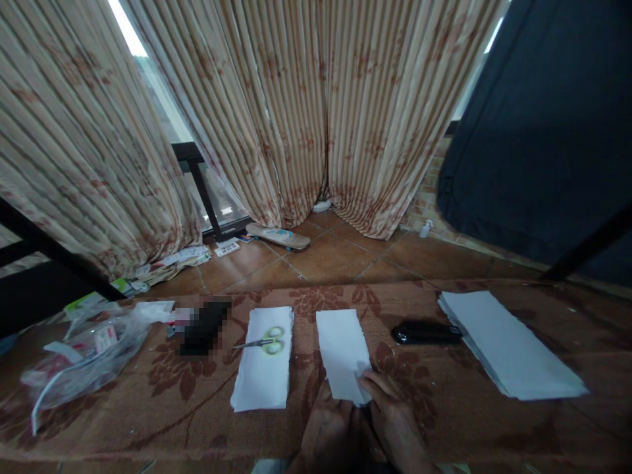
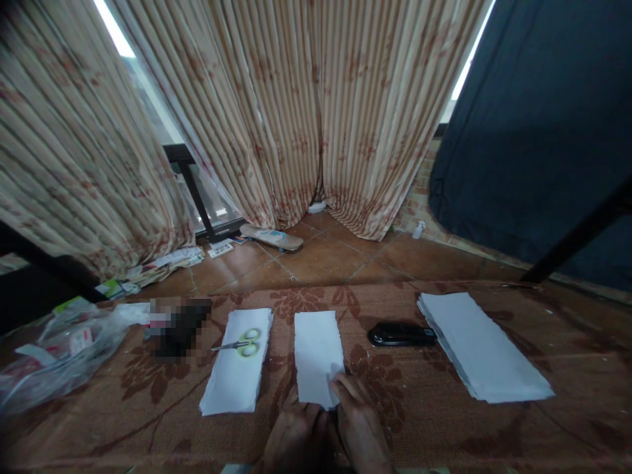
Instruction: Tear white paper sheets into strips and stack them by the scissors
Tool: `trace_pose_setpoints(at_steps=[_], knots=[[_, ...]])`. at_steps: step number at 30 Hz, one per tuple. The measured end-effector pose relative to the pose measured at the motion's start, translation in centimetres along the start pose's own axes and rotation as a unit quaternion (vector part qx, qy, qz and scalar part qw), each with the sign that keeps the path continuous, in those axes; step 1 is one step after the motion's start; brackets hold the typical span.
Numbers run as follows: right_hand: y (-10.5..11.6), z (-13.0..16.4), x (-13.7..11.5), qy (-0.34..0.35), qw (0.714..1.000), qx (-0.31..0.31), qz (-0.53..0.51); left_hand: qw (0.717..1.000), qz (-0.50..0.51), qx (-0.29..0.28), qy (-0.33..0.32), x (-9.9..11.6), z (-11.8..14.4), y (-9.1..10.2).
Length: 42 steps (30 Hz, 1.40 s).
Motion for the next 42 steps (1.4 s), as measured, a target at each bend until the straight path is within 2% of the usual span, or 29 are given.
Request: trace_pose_setpoints(at_steps=[3, 15, 22, 32, 34, 38, 42], knots=[[0.0, 0.0, 0.1, -0.005, 1.000, 0.003, -0.004, 1.000, -0.001, -0.004, -0.031, 0.2, 0.1, -0.3], [0.2, 0.0, 0.1, -0.014, 1.000, 0.003, -0.003, 1.000, 0.011, 0.006, 0.018, -0.1, 0.0, 0.2], [-0.2, -0.1, 0.1, -0.023, 1.000, -0.002, 0.010, 1.000, 0.011, 0.007, -0.028, 0.1, 0.1, -0.2], [-0.1, -0.2, -0.2, -0.015, 1.000, -0.014, 0.016, 0.999, 0.013, 0.044, -0.013, -0.1, 0.1, -0.1], [0.0, -0.3, -0.3, -0.014, 1.000, -0.009, 0.023, 0.998, 0.032, 0.054, 0.007, -0.7, 0.6, -0.4], [0.3, -0.4, -0.5, -0.009, 0.999, 0.018, 0.027, 0.989, 0.065, 0.113, 0.064, -3.0, 2.1, -0.3], [0.8, -0.5, -0.7, -0.011, 0.999, 0.042, 0.024, 0.967, 0.123, 0.144, 0.172, -5.2, 3.3, 0.7]])
Point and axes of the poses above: each hand's wrist, its own z-axis away from the middle knuckle, its own y-axis out of the back of the hand, x = y × z, the point moved 6 cm from there along -z, towards the middle knuckle, and after that the axes turned 1 degree about -z, right-handed, at the moved point
